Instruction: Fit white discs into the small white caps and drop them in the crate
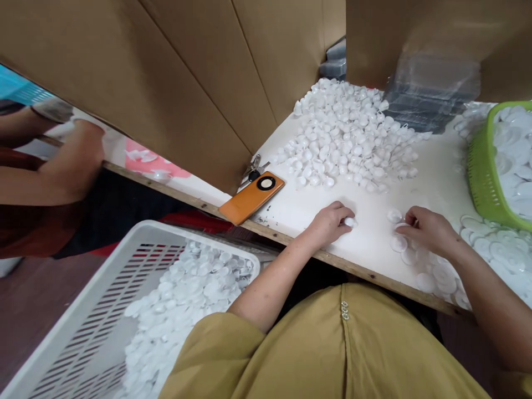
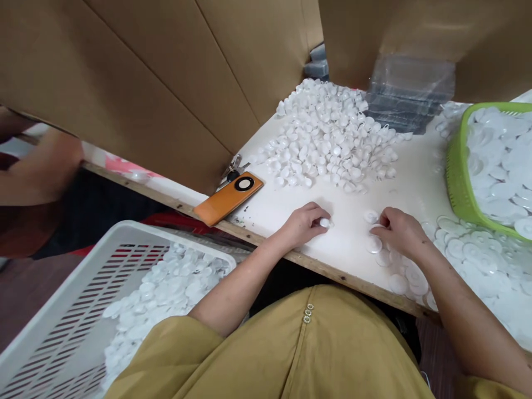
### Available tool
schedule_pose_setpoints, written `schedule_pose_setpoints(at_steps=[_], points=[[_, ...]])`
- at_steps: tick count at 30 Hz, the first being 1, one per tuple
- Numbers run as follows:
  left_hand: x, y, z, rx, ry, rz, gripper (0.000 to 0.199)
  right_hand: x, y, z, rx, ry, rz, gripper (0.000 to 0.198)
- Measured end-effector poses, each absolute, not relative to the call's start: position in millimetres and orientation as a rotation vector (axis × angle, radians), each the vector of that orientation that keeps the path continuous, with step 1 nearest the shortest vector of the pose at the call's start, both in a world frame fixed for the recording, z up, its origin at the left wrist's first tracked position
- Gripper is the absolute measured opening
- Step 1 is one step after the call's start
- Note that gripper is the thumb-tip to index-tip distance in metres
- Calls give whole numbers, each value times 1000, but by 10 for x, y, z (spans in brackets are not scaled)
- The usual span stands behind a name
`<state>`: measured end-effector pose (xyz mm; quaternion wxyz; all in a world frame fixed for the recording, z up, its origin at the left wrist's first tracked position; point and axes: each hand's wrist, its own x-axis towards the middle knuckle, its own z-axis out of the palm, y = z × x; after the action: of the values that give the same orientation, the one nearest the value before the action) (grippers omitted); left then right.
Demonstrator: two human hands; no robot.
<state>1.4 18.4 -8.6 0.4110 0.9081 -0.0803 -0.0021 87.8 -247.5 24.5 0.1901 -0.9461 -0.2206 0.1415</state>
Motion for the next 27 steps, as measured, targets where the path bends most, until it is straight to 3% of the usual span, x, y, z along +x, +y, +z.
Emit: schedule_pose_setpoints(at_steps=[5, 9, 17, 27], points=[[87, 167, -76, 2317, -158, -62, 27, 707, -2052, 270, -2166, -620, 231, 23], [125, 157, -54, 2364, -115, -68, 26, 562, -1650, 205, -2063, -858, 90, 18], [150, 163, -108, 2419, -151, -62, 24, 687, -1516, 150, -1835, -292, 777, 28], [129, 220, -23, 2341, -207, -93, 24, 791, -1403, 190, -1880, -203, 1007, 22]])
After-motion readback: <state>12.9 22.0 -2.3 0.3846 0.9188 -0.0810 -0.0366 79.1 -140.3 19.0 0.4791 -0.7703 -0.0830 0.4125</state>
